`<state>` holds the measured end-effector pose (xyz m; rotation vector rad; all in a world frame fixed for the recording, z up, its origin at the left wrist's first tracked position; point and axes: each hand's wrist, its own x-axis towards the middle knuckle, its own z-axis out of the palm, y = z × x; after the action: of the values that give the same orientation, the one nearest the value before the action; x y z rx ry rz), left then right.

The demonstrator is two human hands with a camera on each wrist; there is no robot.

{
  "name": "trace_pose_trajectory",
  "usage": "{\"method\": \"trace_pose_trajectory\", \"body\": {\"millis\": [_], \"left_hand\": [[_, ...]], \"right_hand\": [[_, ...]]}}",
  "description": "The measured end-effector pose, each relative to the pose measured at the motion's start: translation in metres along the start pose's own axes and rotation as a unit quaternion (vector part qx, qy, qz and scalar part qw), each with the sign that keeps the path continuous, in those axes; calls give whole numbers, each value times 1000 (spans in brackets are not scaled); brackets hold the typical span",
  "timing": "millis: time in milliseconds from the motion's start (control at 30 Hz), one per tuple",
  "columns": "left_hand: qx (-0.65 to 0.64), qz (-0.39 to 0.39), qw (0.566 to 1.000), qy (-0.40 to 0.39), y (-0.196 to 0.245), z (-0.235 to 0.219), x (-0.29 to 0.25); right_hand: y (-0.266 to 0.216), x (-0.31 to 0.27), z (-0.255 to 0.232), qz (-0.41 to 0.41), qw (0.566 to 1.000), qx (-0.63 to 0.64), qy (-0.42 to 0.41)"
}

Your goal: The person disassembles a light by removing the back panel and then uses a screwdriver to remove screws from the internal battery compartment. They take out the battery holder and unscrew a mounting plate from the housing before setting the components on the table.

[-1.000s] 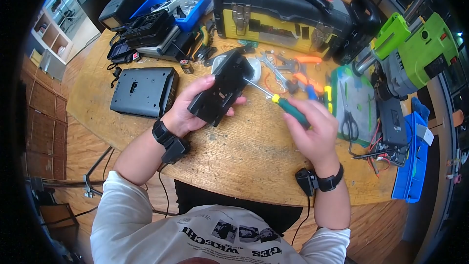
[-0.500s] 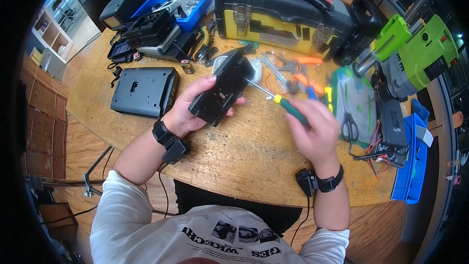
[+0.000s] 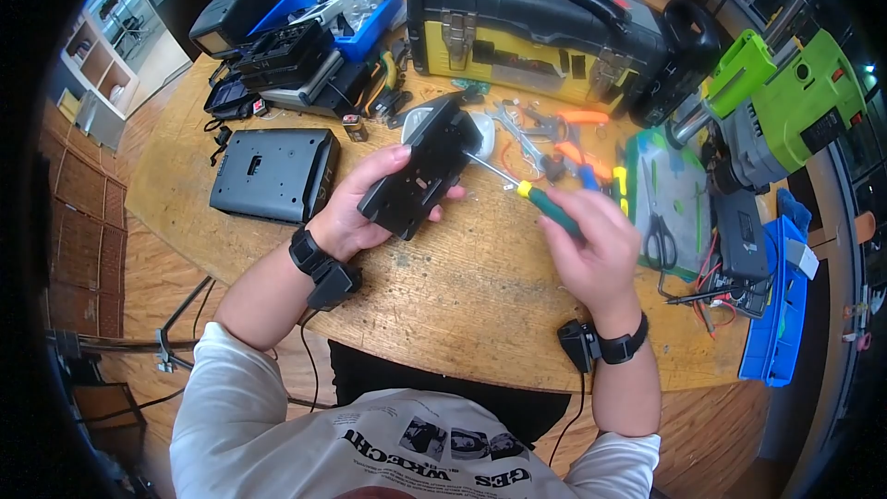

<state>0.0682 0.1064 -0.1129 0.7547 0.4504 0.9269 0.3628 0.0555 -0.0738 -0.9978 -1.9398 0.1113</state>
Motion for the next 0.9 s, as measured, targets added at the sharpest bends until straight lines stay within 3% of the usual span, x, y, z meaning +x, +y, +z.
{"method": "trace_pose_trajectory", "body": {"millis": [767, 900], "left_hand": [[-51, 8, 999, 11, 1, 4, -1], [9, 8, 1000, -3, 1, 1, 0]], "right_hand": [[2, -1, 1, -5, 1000, -4, -1], [2, -2, 3, -1, 1000, -10, -2]]}}
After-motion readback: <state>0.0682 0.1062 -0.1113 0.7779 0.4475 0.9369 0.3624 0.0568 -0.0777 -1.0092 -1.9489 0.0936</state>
